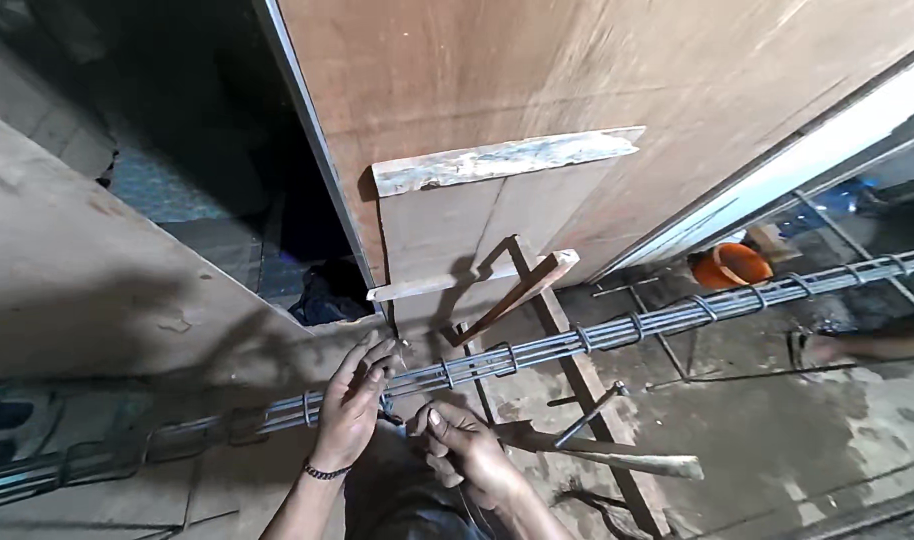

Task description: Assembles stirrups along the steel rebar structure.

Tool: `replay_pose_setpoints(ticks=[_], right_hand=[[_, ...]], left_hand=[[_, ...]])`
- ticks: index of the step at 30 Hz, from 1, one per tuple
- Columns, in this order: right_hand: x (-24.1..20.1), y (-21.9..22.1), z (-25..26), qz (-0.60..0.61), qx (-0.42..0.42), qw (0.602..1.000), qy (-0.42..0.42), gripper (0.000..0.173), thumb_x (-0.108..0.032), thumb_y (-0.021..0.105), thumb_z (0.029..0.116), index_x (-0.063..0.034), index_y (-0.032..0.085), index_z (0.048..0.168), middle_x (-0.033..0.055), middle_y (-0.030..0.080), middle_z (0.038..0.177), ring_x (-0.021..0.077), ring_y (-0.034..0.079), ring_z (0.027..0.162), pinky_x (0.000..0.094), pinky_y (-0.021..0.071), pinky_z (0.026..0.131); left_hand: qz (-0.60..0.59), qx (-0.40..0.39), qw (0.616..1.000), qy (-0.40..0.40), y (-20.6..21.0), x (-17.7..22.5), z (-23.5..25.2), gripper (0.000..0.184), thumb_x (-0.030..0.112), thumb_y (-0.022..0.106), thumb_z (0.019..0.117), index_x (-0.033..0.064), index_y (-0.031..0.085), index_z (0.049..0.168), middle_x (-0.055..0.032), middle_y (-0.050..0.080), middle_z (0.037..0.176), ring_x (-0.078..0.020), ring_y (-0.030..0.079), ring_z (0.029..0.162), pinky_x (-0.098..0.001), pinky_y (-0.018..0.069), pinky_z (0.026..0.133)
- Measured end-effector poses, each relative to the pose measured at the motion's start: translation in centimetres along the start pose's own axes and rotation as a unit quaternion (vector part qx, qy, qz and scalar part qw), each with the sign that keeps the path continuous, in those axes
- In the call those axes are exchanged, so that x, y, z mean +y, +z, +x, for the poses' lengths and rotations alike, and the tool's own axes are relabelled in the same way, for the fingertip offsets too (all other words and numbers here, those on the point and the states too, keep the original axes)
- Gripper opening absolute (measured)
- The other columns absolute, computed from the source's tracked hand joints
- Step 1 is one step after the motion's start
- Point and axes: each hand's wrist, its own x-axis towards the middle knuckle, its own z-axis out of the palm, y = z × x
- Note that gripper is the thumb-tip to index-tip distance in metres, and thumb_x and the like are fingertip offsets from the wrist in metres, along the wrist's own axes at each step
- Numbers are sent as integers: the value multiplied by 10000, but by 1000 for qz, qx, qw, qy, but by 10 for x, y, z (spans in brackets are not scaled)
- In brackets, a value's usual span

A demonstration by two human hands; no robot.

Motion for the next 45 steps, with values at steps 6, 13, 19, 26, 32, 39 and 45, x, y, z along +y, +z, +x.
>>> replay_pose_setpoints(ticks=[6,13,19,26,32,39,45], right_hand=[[5,-2,-4,95,-51,993,49,227,-298,454,1092,-166,633,1046,-83,478,650,-11,397,450,143,337,398],[9,-4,-2,95,-74,987,103,230,-283,484,1084,-160,666,1151,-100,463,625,-13,403,449,149,339,396],[20,-40,-3,-327,22,945,-12,241,-152,494,1078,-73,714,1134,-57,679,962,-27,566,765,176,497,718],[55,-93,-17,-550,62,833,2,246,-159,516,1050,-132,744,1137,47,752,975,145,718,893,413,592,830],[125,-116,2,-589,20,787,181,488,-396,641,991,-214,570,1439,72,743,1060,263,731,903,550,597,840],[202,-98,35,-526,138,839,33,244,-157,546,1028,-135,765,1133,86,765,978,248,742,811,497,617,729],[210,-103,49,-318,136,935,85,285,-86,529,1046,-55,709,1264,78,719,1246,119,684,1112,346,546,1018]], left_hand=[[-13,6,996,83,4,-2,6,316,159,801,876,133,747,1186,-43,739,1099,-115,706,953,-271,598,870],[-23,48,989,140,-1,-4,0,119,154,694,968,145,771,1059,-86,759,1114,-181,746,978,-326,628,859],[3,189,980,60,-19,7,-10,218,-3,436,1054,43,649,1045,-74,753,897,-142,735,738,-277,636,674],[105,300,947,-54,-43,-33,-54,172,-26,451,1029,-14,621,1049,-88,758,903,-174,746,770,-316,643,733],[273,292,909,-120,-67,-106,-88,137,0,567,995,-71,650,1078,-117,772,1012,-190,771,847,-335,663,773],[267,314,891,-192,-94,-143,-84,179,19,549,1021,-79,676,1101,-142,761,1062,-203,752,946,-365,625,893],[315,321,856,-254,-108,-155,-79,166,68,623,1005,-58,699,1081,-133,751,1015,-174,735,907,-354,616,868]])
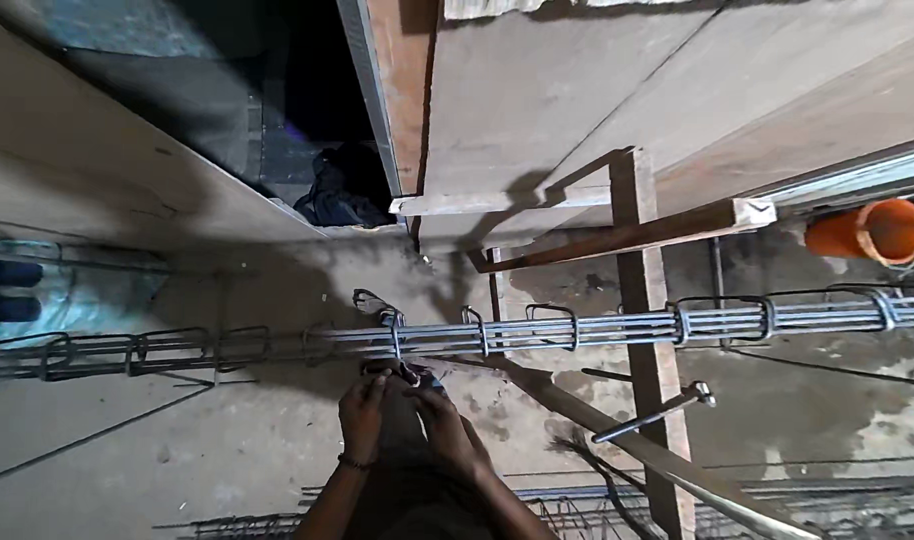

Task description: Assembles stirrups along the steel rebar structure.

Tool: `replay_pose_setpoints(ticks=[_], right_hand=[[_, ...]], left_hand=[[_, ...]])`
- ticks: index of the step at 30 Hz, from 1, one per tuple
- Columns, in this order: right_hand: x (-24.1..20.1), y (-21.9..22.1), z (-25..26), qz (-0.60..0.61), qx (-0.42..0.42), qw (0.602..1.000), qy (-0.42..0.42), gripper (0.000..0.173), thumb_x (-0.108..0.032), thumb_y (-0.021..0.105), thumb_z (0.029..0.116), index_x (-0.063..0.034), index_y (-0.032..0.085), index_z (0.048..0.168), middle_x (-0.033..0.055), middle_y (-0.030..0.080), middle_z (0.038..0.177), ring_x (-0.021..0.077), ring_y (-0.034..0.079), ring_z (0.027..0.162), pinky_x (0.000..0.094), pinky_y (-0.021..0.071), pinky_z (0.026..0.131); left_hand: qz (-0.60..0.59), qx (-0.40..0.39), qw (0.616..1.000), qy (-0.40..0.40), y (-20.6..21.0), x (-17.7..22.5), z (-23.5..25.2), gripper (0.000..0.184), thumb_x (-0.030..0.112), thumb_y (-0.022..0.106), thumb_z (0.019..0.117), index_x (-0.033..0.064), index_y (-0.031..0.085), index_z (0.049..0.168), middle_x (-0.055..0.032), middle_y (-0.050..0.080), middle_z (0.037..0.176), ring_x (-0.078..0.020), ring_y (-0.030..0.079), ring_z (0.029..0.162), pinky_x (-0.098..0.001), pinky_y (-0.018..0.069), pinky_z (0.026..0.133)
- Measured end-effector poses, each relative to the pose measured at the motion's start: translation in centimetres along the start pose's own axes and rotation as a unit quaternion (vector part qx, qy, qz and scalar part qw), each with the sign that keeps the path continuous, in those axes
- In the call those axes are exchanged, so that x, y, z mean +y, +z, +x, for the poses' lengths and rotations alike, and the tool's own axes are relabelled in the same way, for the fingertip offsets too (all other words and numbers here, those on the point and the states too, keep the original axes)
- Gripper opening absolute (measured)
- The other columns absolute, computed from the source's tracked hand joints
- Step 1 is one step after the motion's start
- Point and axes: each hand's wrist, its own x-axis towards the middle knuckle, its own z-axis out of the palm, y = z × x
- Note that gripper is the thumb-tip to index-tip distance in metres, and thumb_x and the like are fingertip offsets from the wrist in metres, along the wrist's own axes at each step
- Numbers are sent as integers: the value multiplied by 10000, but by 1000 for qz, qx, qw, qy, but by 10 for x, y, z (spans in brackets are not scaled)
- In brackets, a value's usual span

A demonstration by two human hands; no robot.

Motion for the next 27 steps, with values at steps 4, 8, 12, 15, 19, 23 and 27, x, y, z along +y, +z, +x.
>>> replay_pose_setpoints(ticks=[4,8,12,15,19,23,27], right_hand=[[32,-3,20,61,-18,980,187,263,-167,521,1063,-65,708,1216,37,669,907,78,556,684,287,501,655],[62,3,46,149,-6,959,241,282,-192,538,1065,-18,636,1263,50,643,920,92,569,726,292,520,703],[58,11,63,245,-15,942,228,274,-153,565,1044,-21,619,1278,32,648,972,78,573,749,269,524,720],[54,12,76,246,-54,942,221,293,-186,560,1052,-38,619,1299,15,632,924,71,552,724,261,500,693],[46,9,86,225,-76,945,226,285,-171,557,1056,-31,622,1295,39,662,1011,81,590,787,272,525,752],[46,8,90,225,-107,943,221,293,-189,561,1053,-56,620,1307,29,662,1017,77,589,789,267,521,747],[46,6,89,258,-132,935,206,283,-178,546,1057,-62,616,1305,5,649,972,61,560,750,250,499,711]], left_hand=[[162,-56,985,-10,-11,7,8,373,122,682,988,-12,625,1331,-145,718,1225,-202,709,1092,-392,561,991],[241,-21,969,43,-16,16,17,251,149,656,1005,-2,701,1200,-142,745,1102,-222,727,998,-427,579,941],[287,-22,955,74,-16,25,20,217,166,652,1009,16,739,1140,-129,757,1038,-212,733,939,-420,587,899],[290,-20,952,94,-13,24,23,203,160,660,1001,28,748,1128,-114,759,1031,-185,732,924,-383,593,882],[310,-9,945,109,-9,24,27,206,174,673,996,30,751,1122,-124,756,1035,-197,734,930,-397,595,888],[309,3,942,128,-5,24,30,208,169,685,985,38,749,1132,-110,758,1043,-179,734,936,-371,599,883],[323,1,937,136,-2,25,31,231,172,683,983,37,742,1161,-126,751,1052,-216,730,935,-407,596,875]])
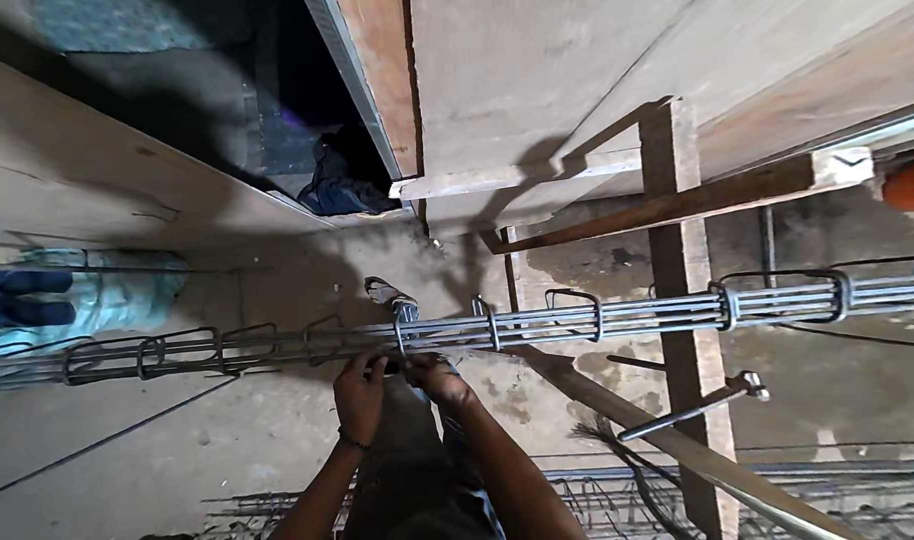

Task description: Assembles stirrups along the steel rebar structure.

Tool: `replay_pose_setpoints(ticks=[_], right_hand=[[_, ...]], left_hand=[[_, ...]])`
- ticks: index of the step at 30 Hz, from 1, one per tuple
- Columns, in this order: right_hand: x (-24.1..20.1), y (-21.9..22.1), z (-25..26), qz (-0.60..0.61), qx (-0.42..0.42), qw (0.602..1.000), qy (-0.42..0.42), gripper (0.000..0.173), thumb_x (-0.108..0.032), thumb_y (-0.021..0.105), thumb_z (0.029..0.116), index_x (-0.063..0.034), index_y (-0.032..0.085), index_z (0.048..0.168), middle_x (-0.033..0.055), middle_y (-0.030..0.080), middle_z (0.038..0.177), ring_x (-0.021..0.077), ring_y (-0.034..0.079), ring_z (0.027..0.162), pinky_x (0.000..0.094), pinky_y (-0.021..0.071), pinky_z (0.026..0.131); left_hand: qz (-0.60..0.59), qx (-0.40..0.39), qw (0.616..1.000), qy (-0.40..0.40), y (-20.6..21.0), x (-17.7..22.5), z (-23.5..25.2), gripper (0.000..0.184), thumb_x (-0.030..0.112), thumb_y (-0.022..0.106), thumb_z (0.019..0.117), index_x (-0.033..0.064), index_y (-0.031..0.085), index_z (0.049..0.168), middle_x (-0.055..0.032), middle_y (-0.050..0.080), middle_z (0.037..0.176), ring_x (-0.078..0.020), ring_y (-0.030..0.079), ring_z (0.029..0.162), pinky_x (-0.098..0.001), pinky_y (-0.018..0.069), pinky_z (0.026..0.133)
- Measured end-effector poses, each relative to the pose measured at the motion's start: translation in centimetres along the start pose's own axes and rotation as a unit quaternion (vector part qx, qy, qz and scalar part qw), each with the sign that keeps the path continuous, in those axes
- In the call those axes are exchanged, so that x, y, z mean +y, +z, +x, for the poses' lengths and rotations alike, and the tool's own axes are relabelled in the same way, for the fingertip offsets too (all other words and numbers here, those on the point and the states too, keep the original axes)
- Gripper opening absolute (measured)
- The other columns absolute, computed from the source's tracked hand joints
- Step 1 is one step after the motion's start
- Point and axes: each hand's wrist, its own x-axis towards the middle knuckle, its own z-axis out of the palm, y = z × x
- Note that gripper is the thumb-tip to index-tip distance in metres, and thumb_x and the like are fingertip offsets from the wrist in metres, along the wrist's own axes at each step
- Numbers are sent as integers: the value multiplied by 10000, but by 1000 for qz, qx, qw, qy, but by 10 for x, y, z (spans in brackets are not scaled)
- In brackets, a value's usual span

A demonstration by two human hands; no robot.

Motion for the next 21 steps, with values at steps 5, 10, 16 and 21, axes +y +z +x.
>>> replay_pose_setpoints(ticks=[5,10,16,21], right_hand=[[-5,-1,3,-15,-36,999,-17,222,-173,533,1056,-65,657,1205,-26,634,899,44,539,720,232,478,687],[0,11,8,24,1,999,-26,190,-163,574,1044,-39,663,1158,-12,642,876,47,550,702,229,489,667],[5,27,4,80,27,994,-62,212,-138,567,1045,-20,667,1189,5,647,883,48,531,672,214,468,619],[10,39,-10,66,93,985,-131,212,-110,572,1036,12,679,1171,50,679,934,83,581,725,250,507,654]], left_hand=[[21,4,1000,22,4,-2,5,221,176,672,987,77,755,1166,-107,748,1102,-210,725,967,-409,593,888],[42,18,997,59,10,-9,8,210,194,676,983,99,776,1142,-122,745,1121,-245,726,1003,-448,590,899],[-3,37,995,87,9,-12,16,152,130,678,968,52,765,1066,-100,748,1060,-174,724,951,-361,598,884],[-32,41,994,97,14,-7,19,160,137,675,968,45,760,1068,-85,757,1043,-137,726,957,-326,591,900]])
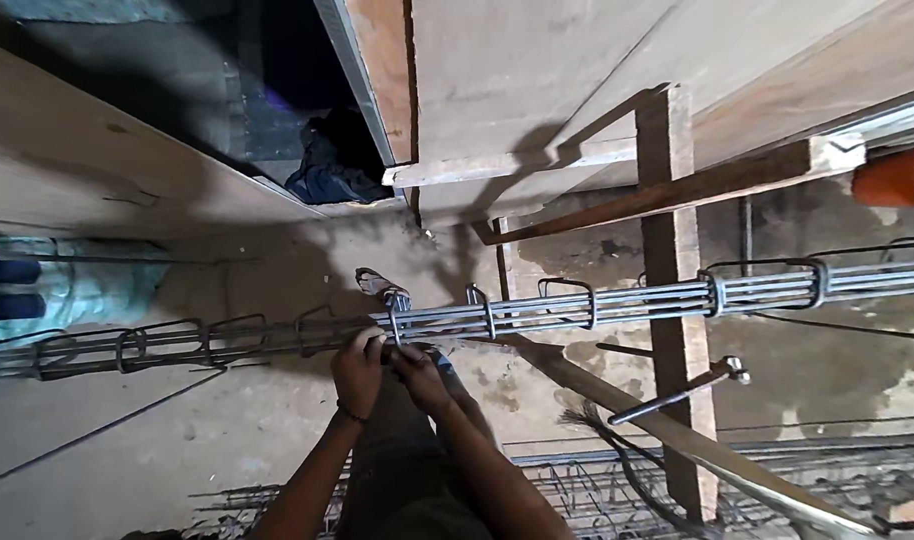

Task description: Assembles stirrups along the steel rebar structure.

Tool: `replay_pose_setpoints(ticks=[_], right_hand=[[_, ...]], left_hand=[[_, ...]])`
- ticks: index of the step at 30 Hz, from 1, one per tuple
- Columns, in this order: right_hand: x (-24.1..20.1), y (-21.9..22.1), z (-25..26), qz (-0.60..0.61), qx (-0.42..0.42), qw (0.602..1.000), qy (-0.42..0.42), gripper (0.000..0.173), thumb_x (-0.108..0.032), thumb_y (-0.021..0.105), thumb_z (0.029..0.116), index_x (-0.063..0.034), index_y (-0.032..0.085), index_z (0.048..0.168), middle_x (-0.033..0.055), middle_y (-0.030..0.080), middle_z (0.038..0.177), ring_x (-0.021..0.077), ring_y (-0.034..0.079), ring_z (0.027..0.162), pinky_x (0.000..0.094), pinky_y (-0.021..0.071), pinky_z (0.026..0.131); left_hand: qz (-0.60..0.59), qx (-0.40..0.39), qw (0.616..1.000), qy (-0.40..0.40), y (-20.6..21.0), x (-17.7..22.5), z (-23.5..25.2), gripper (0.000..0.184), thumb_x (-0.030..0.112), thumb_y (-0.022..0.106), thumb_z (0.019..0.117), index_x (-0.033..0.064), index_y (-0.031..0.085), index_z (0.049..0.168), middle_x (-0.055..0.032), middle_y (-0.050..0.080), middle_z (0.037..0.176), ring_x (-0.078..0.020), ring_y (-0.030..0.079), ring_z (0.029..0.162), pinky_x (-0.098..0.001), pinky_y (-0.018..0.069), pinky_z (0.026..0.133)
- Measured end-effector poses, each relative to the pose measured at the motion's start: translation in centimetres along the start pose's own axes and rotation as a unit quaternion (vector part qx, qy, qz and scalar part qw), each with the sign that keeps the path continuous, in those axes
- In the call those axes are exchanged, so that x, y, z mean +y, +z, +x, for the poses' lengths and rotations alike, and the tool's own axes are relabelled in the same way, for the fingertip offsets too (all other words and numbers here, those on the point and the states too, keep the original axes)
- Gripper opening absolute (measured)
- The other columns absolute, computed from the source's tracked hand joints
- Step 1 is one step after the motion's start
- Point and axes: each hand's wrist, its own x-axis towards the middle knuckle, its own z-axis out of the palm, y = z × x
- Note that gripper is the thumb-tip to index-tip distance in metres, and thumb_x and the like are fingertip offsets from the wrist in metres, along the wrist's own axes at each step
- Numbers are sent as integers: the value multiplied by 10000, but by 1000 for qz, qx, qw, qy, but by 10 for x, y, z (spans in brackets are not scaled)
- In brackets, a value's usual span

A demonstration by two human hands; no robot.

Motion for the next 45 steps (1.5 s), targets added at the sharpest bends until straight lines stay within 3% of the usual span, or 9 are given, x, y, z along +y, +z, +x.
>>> replay_pose_setpoints(ticks=[7,16,20,27,30,34,39,43,45], right_hand=[[-5,19,-20,-184,129,969,-105,207,-139,595,1030,12,723,1088,73,711,859,98,641,671,278,567,635],[-14,12,-30,-308,76,943,-99,221,-124,596,999,13,688,1146,118,717,935,169,697,790,360,599,771],[-22,12,-34,-366,82,918,-129,233,-115,577,1008,-2,708,1164,129,735,1019,192,717,872,395,604,834],[-55,27,-52,-512,90,854,-33,329,-215,550,1017,-62,689,1273,143,732,1108,269,723,962,459,588,888],[-84,40,-58,-630,78,773,18,337,-202,488,1048,-102,678,1308,162,669,1283,323,713,1043,491,594,880],[-94,34,-50,-722,126,673,-101,242,-194,559,1005,-149,755,1139,100,726,1201,294,708,1075,473,582,869],[-111,24,-30,-673,146,714,-129,225,-232,613,999,-91,751,1106,157,717,1130,328,734,927,498,611,778],[-121,12,-25,-697,161,687,-122,254,-357,657,967,-147,773,1049,136,708,1172,315,734,900,513,607,724],[-127,2,-34,-696,127,690,-152,221,-272,618,998,-163,760,1128,144,688,1225,314,732,927,492,614,760]], left_hand=[[-85,24,996,13,17,-5,-4,218,103,677,949,-24,720,1121,-129,738,1060,-135,716,964,-288,587,899],[-64,-53,997,5,16,2,-8,563,147,810,844,-21,620,1347,-199,665,1278,-266,657,1162,-398,534,1022],[-27,-12,1000,8,22,5,-15,524,149,798,852,-20,642,1323,-218,675,1237,-323,660,1140,-446,536,1004],[-36,43,997,53,27,-7,-21,263,160,770,875,23,767,1099,-133,758,1072,-221,734,998,-366,591,912],[-59,48,994,76,27,-12,-21,216,147,723,921,31,778,1095,-115,765,1090,-201,733,1040,-335,578,961],[-79,48,990,103,28,-20,-22,237,143,671,955,28,768,1138,-126,757,1129,-220,721,1081,-356,562,994],[-92,50,989,106,34,-27,-24,269,170,729,917,31,758,1146,-130,747,1124,-211,712,1057,-366,562,974],[-81,73,989,104,39,-27,-25,193,194,720,931,59,789,1052,-94,762,1028,-168,725,993,-303,578,930],[-92,84,986,112,40,-31,-25,186,203,729,930,67,796,1037,-84,764,1010,-157,724,981,-295,579,925]])
